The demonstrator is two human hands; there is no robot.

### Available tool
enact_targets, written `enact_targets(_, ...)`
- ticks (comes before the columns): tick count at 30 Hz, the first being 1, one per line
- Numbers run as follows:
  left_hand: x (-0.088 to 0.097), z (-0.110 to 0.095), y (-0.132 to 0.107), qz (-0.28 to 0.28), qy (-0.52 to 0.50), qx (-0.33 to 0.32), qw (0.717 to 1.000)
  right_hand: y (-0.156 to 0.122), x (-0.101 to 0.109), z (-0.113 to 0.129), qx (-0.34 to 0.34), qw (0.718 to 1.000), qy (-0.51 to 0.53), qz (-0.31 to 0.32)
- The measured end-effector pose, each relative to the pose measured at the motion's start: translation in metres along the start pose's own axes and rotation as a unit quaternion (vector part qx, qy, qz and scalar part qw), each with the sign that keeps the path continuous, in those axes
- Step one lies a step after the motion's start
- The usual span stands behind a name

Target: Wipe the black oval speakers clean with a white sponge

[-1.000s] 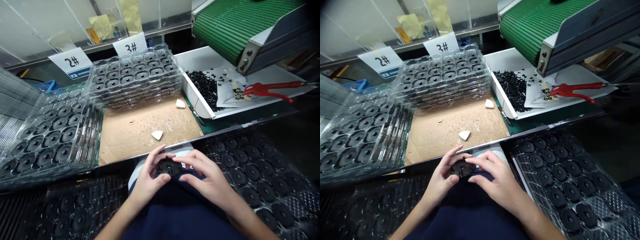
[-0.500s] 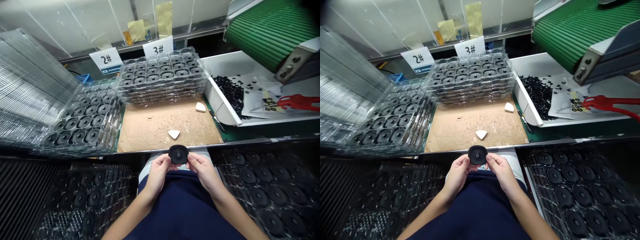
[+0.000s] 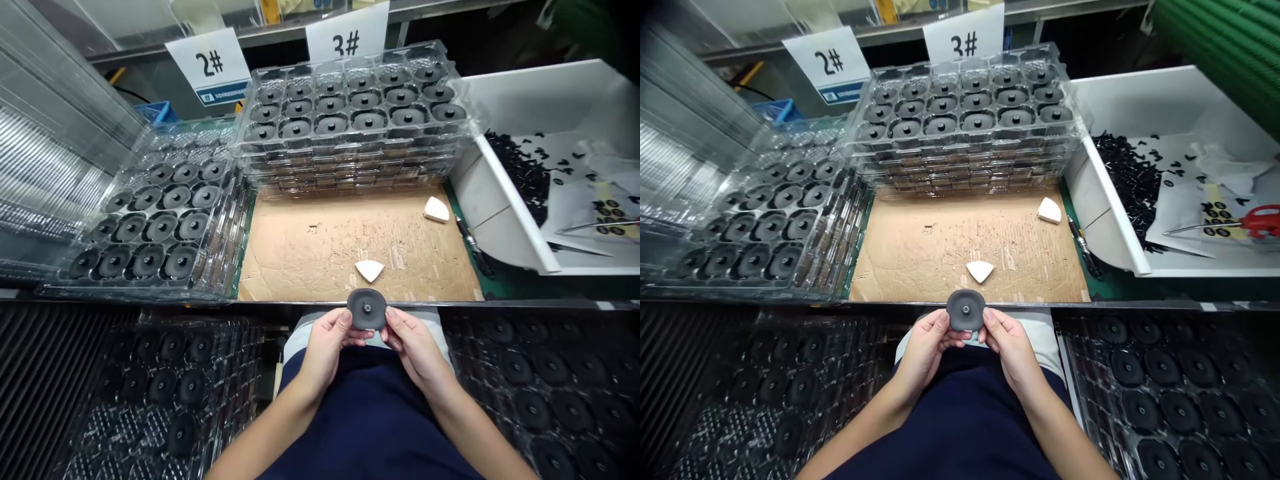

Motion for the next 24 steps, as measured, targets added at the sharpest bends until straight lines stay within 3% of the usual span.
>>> enact_targets(15,0.007,-0.003,0.023,-0.014,-0.055,0.054,0.997,0.027,-0.005,-0.002,-0.043,0.999,-0.008,-0.019)
enact_targets(24,0.008,-0.005,0.023,-0.021,-0.059,0.043,0.997,0.029,-0.005,-0.012,-0.021,0.999,-0.005,0.025)
Point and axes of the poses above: each hand's wrist, its own y-axis towards the middle knuckle, its own x-axis out of the back of the hand, z = x × y, the point moved 6 cm from there along y, towards the middle knuckle, and after that the axes turned 4 degrees about x, right-handed, at the moved point
